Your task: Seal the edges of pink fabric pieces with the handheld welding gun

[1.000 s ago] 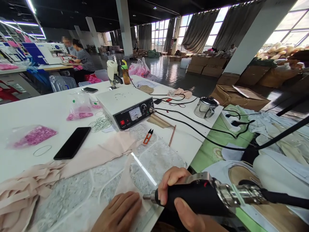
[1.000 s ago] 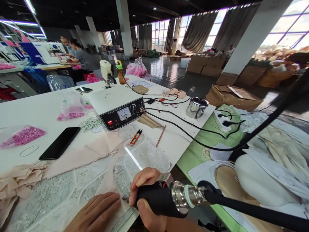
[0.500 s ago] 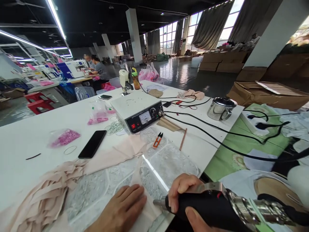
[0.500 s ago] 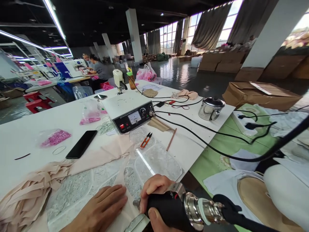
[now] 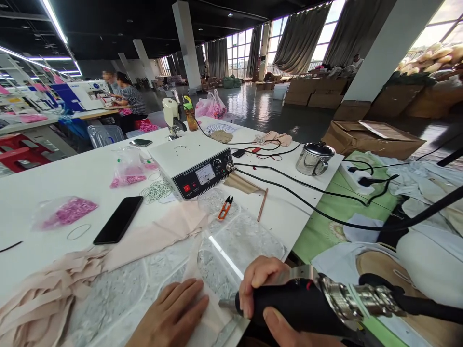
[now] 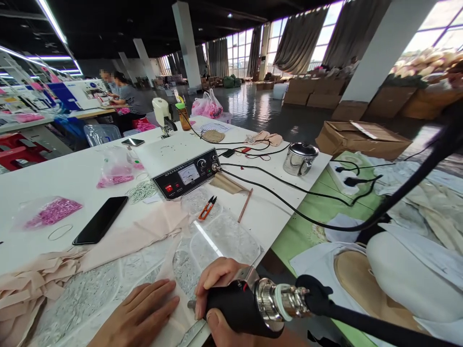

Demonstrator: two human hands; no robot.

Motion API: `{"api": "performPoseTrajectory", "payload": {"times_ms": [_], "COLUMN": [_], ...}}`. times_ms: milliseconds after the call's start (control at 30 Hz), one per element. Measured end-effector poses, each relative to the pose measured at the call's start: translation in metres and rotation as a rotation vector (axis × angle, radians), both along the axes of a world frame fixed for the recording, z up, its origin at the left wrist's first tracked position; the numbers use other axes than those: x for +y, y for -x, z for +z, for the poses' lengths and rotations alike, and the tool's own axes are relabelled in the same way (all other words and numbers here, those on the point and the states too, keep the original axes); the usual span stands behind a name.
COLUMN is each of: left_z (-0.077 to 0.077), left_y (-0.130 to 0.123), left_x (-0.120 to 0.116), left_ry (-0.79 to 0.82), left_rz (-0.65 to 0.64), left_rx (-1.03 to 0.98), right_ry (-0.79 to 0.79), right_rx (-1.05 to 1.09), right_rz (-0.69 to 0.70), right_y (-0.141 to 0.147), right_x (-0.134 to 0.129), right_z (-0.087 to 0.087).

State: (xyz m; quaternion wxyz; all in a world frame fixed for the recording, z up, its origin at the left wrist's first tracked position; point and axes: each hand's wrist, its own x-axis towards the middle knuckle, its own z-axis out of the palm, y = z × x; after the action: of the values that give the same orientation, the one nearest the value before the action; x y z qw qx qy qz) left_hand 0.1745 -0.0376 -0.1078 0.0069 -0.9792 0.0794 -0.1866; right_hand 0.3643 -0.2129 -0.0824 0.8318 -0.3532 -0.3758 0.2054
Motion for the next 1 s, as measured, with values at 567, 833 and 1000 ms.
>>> {"api": "performPoseTrajectory", "payload": {"times_ms": [567,833,1000], "left_z": [0.013,0.027,0.023], "left_y": [-0.006,-0.008,-0.006], "left_x": [-0.016,-0.013,-0.014], "left_ry": [0.153,0.143,0.148], "left_rz": [0.053,0.036,0.034], "left_rx": [-0.086,-0.077,-0.064], "right_ry": [0.124,0.114,0.123], "right_rx": [-0.14,-0.14,-0.156], "right_rz": [0.05,0.079,0.053], "right_y": [-0.009,-0.008,-0.007], "right_x": [0.015,0.022,0.024], "right_z": [0.012,0.009,0.006]}}
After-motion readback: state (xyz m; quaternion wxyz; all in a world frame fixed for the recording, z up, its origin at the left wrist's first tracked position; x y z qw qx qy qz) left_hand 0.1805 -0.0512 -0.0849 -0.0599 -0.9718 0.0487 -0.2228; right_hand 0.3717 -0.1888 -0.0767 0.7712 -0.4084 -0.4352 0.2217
